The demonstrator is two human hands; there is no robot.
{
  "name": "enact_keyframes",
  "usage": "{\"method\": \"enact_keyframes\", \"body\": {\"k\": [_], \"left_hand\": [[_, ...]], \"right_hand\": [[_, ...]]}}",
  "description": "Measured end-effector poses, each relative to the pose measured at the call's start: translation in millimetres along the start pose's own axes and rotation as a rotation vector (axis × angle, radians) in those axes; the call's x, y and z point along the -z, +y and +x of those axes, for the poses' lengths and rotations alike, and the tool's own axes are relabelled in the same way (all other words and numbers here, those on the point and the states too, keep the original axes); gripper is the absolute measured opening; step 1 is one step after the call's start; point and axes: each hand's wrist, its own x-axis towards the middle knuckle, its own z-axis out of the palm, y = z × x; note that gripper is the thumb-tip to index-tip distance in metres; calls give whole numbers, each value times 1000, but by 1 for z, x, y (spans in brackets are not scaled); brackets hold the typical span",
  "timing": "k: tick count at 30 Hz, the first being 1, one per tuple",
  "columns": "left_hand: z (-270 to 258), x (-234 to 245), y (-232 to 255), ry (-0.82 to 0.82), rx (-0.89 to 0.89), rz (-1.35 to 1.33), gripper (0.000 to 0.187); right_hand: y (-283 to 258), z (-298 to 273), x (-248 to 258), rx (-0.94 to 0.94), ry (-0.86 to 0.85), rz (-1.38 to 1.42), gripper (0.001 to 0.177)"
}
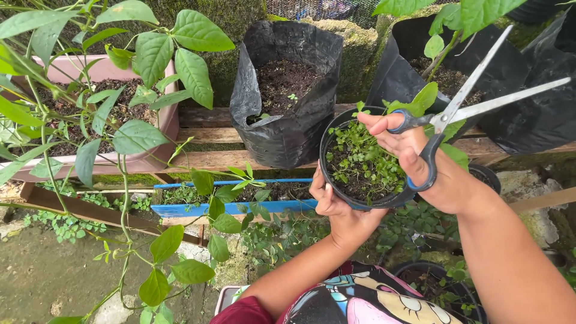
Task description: Pruning and trimming various potted plants in a backyard garden.
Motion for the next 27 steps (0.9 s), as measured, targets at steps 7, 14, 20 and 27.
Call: {"method": "enact_keyframes", "body": {"k": [7,14,20,27], "left_hand": [[-5,-1,-4,1,3,23,106],[-5,-2,-5,9,8,8,107],[-8,-4,-8,21,-4,-4,106],[-4,-3,-4,16,-5,30,107]], "right_hand": [[-7,4,5,-7,-21,3,72],[-9,5,11,-57,-2,17,79],[-7,-3,25,-91,-61,236,88],[3,-71,55,26,9,232,93]]}}
